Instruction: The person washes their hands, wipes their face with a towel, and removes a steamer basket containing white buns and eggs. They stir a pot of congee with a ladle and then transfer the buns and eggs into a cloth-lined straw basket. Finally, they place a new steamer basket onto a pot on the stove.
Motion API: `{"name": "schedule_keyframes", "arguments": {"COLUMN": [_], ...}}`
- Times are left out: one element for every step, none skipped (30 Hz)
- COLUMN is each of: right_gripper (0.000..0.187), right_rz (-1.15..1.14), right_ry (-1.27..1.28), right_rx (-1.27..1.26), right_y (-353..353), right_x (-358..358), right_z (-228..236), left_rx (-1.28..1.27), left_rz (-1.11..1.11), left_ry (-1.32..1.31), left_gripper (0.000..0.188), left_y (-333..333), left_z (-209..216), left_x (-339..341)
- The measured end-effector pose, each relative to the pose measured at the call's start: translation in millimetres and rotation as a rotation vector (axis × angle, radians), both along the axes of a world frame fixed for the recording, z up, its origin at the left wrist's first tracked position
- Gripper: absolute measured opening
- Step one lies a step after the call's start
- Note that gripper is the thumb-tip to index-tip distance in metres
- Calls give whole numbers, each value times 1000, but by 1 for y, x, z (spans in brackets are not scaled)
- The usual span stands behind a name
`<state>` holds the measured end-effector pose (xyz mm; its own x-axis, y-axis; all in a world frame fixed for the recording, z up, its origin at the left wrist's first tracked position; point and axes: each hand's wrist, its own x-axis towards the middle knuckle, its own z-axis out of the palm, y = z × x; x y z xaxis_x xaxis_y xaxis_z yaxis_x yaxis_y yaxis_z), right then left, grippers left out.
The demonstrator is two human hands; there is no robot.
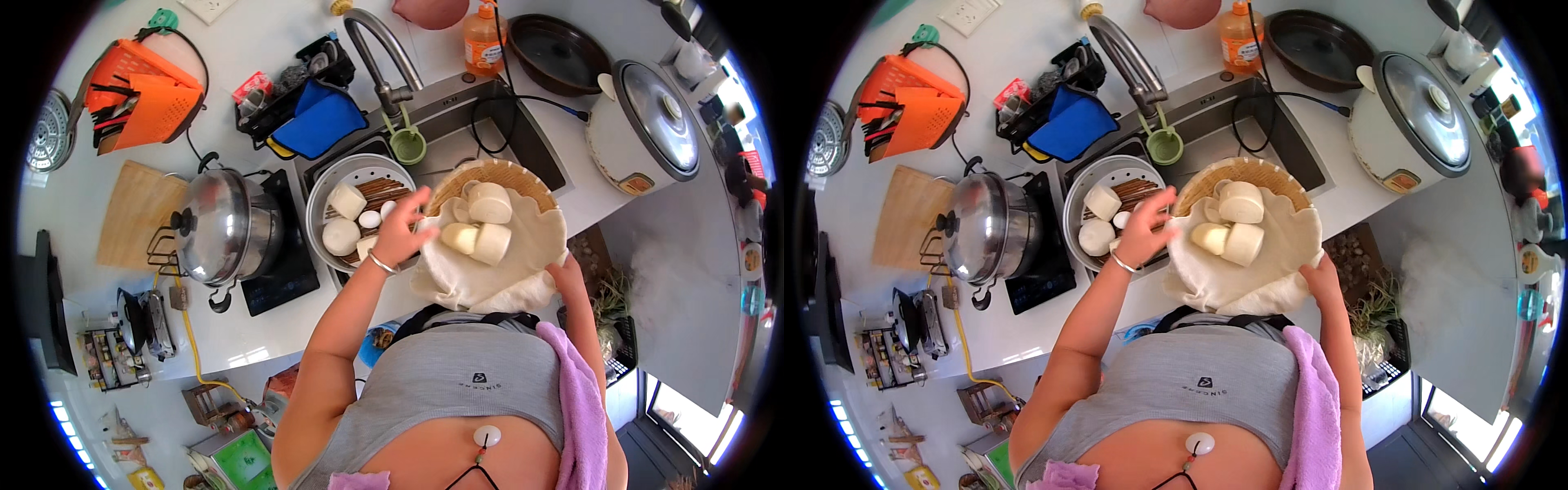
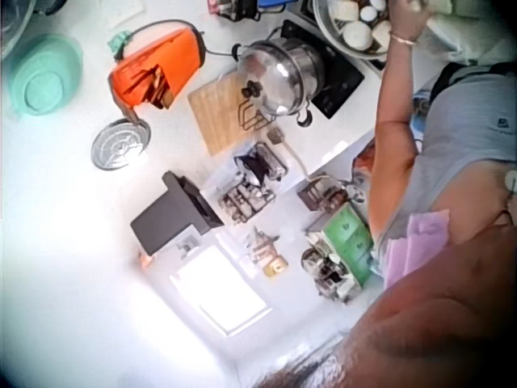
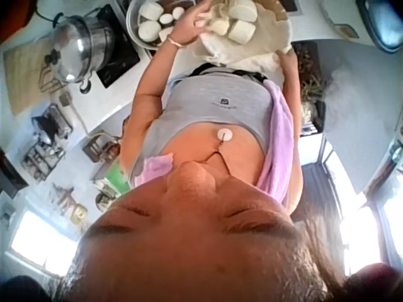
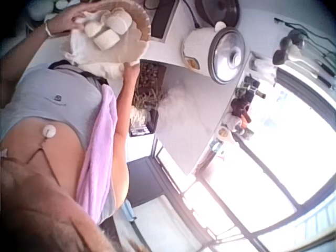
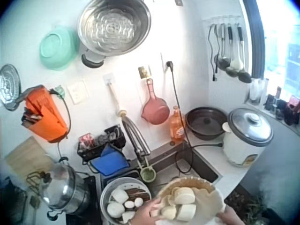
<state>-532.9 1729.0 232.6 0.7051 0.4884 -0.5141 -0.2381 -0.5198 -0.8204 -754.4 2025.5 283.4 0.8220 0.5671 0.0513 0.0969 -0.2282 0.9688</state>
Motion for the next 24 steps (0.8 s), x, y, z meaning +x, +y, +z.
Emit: {"name": "schedule_keyframes", "arguments": {"right_gripper": [50, 49, 49, 49, 48, 48, 48, 48, 48, 48, 48, 48, 48, 47, 47, 47, 47, 47, 47, 47, 47, 47, 47, 47], "right_rz": [-27, -20, -6, 6, 17, 16, 22, 29, 27, 25, 24, 25, 26, 28, 29, 31, 33, 29, 27, 26, 20, 16, 11, 23], "right_ry": [23, 23, 20, 17, -2, -7, -12, -16, -22, -28, -33, -35, -36, -38, -34, -29, -24, -34, -43, -52, -53, -52, -52, -52], "right_rx": [46, 45, 44, 41, 27, 29, 34, 38, 34, 29, 25, 34, 43, 52, 46, 42, 39, 27, 16, 5, 5, 5, 5, -6], "right_y": [1, 1, 1, 2, 1, 0, 1, 1, 1, 1, 1, -1, -3, -6, -5, -3, -2, -1, -1, -1, -1, -2, -3, -2], "right_x": [-2, -2, -1, 0, 1, 1, 2, 2, 2, 2, 2, 3, 4, 6, 6, 6, 5, 4, 4, 3, 3, 4, 4, 4], "right_z": [1, 0, -1, -1, 0, -1, -4, -6, -6, -5, -5, -7, -12, -15, -15, -14, -13, -11, -9, -9, -10, -14, -16, -15], "left_rx": [172, 342, 629, 912, 829, 741, 723, 704, 685, 686, 686, 685, 661, 638, 613, 509, 406, 305, 166, 12, -142, -296, -395, -515], "left_rz": [153, 299, 456, 608, 647, 687, 665, 642, 610, 600, 590, 576, 549, 523, 503, 550, 595, 627, 680, 679, 677, 672, 690, 720], "left_ry": [73, 144, 341, 541, 681, 820, 863, 905, 945, 951, 957, 963, 942, 921, 902, 821, 739, 654, 563, 493, 423, 351, 333, 256], "left_gripper": [67, 64, 64, 64, 67, 70, 71, 71, 72, 72, 72, 72, 71, 69, 68, 68, 68, 68, 61, 58, 56, 54, 52, 49], "left_y": [19, 41, 64, 84, 98, 107, 116, 124, 127, 130, 133, 133, 137, 145, 152, 161, 172, 174, 172, 172, 172, 174, 178, 177], "left_z": [-6, -12, -25, -33, -29, -25, -32, -47, -51, -54, -57, -58, -58, -57, -56, -58, -64, -59, -55, -50, -45, -41, -38, -32], "left_x": [-5, -12, -23, -33, -34, -36, -42, -50, -49, -48, -48, -46, -46, -48, -53, -64, -77, -76, -78, -79, -82, -85, -91, -94]}}
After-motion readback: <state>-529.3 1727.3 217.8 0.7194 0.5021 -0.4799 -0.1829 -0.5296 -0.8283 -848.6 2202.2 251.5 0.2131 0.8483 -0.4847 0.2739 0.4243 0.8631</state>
